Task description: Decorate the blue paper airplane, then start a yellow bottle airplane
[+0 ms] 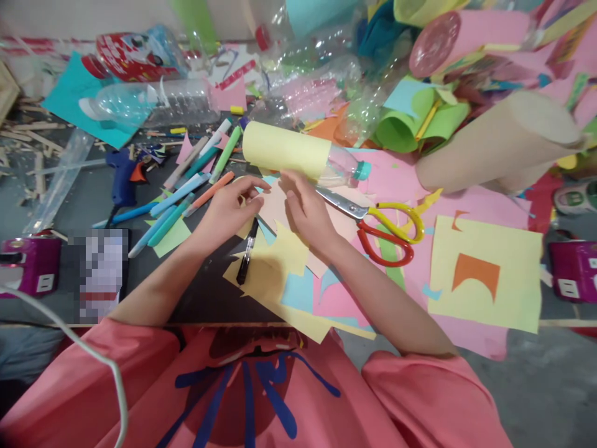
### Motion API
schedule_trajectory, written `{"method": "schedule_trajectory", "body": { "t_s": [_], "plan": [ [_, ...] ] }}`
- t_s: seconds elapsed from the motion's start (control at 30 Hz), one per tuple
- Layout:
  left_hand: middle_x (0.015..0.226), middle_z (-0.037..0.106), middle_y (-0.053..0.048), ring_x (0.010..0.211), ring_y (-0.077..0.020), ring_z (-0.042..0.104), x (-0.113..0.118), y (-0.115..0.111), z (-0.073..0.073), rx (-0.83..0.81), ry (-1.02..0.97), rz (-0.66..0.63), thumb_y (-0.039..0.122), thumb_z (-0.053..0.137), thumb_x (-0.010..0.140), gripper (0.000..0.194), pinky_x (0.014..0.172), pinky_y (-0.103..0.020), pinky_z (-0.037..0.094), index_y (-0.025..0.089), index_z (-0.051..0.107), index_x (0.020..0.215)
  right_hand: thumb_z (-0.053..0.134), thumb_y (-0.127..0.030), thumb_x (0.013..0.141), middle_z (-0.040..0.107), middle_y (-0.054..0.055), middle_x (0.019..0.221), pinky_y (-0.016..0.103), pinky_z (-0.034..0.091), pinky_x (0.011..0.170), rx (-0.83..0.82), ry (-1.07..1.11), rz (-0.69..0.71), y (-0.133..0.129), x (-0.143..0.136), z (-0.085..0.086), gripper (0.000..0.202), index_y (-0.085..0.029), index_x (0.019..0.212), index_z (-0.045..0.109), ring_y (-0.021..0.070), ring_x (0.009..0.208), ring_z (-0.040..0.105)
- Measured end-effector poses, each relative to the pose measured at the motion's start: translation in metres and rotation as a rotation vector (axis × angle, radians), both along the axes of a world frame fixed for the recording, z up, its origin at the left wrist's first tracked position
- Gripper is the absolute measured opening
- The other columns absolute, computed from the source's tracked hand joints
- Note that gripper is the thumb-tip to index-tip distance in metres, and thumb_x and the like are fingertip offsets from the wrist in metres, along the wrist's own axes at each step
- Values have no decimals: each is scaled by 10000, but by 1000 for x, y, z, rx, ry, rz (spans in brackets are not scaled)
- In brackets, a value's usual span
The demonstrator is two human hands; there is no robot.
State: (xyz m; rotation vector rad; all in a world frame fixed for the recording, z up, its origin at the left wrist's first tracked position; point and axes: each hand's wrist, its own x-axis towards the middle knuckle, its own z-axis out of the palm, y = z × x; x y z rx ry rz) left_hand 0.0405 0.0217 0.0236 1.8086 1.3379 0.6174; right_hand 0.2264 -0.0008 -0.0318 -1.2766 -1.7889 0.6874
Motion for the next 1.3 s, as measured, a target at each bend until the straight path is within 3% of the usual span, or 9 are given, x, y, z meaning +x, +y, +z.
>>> {"method": "schedule_trajectory", "body": {
  "t_s": [0.23, 0.43, 0.6, 0.77, 0.9, 0.97, 1.1, 1.2, 1.3],
  "plan": [
    [718, 595, 17, 642, -136, 543, -29, 4, 3, 88, -24, 88, 109, 539, 798, 212, 631, -271, 455, 206, 681, 923, 328, -473, 1057, 670, 99, 1329, 473, 507, 1101, 9, 72, -19, 8, 6, -1, 395, -259, 1291, 564, 239, 1263, 633],
    [872, 738, -12, 821, -163, 690, -64, 7, 0, 179, 54, 285, 162, 491, 877, 210, 767, -300, 547, 248, 654, 977, 315, -566, 1039, 682, 100, 1302, 458, 522, 1072, 13, 31, -44, 9, 8, -2, 456, -271, 1262, 582, 251, 1251, 640],
    [920, 742, -52, 722, -154, 657, -52, 6, 0, -62, 2, 263, 286, 478, 935, 172, 678, -294, 513, 210, 610, 1016, 256, -551, 1051, 643, 112, 1379, 483, 489, 1096, -22, -19, -13, 8, 8, 0, 498, -276, 1344, 549, 267, 1314, 598],
    [742, 650, 23, 680, -154, 587, -33, 5, 3, -55, 215, 188, 266, 623, 842, 302, 690, -297, 457, 192, 584, 1133, 275, -664, 1007, 666, 101, 1353, 504, 458, 1131, -69, 49, -47, 8, 6, 3, 578, -273, 1296, 589, 268, 1317, 598],
    [587, 508, 92, 607, -115, 514, -33, 9, 2, -58, 53, 140, 131, 595, 800, 323, 733, -281, 477, 191, 599, 1117, 285, -685, 994, 671, 114, 1349, 509, 451, 1141, -79, 61, -44, 9, 6, 6, 606, -258, 1289, 598, 272, 1311, 603],
    [583, 511, 91, 594, -105, 510, -40, 15, 2, 14, -12, 143, 104, 594, 788, 301, 729, -275, 487, 203, 632, 1069, 278, -689, 993, 664, 117, 1362, 515, 441, 1151, -74, 65, -47, 9, 7, 6, 614, -258, 1299, 591, 272, 1322, 595],
    [612, 587, 71, 566, -98, 521, -72, 24, 10, 203, -50, 328, 71, 655, 711, 272, 586, -271, 422, 220, 700, 933, 276, -691, 992, 657, 97, 1374, 519, 446, 1151, -78, 66, -51, 9, 7, 6, 604, -271, 1298, 583, 262, 1329, 588],
    [709, 672, 47, 647, -132, 594, -94, 21, 22, 230, -99, 360, 223, 720, 746, 219, 628, -319, 444, 288, 730, 955, 315, -657, 1000, 675, 89, 1343, 508, 494, 1103, -86, 78, -51, 8, 5, 8, 549, -269, 1267, 596, 255, 1260, 631],
    [709, 693, 42, 600, -140, 572, -100, 16, 30, 273, -256, 446, 294, 734, 722, 103, 574, -335, 417, 330, 747, 817, 394, -574, 1005, 703, 86, 1287, 500, 516, 1068, -90, 82, -47, 8, 4, 9, 435, -269, 1215, 623, 256, 1194, 662]
  ]
}}
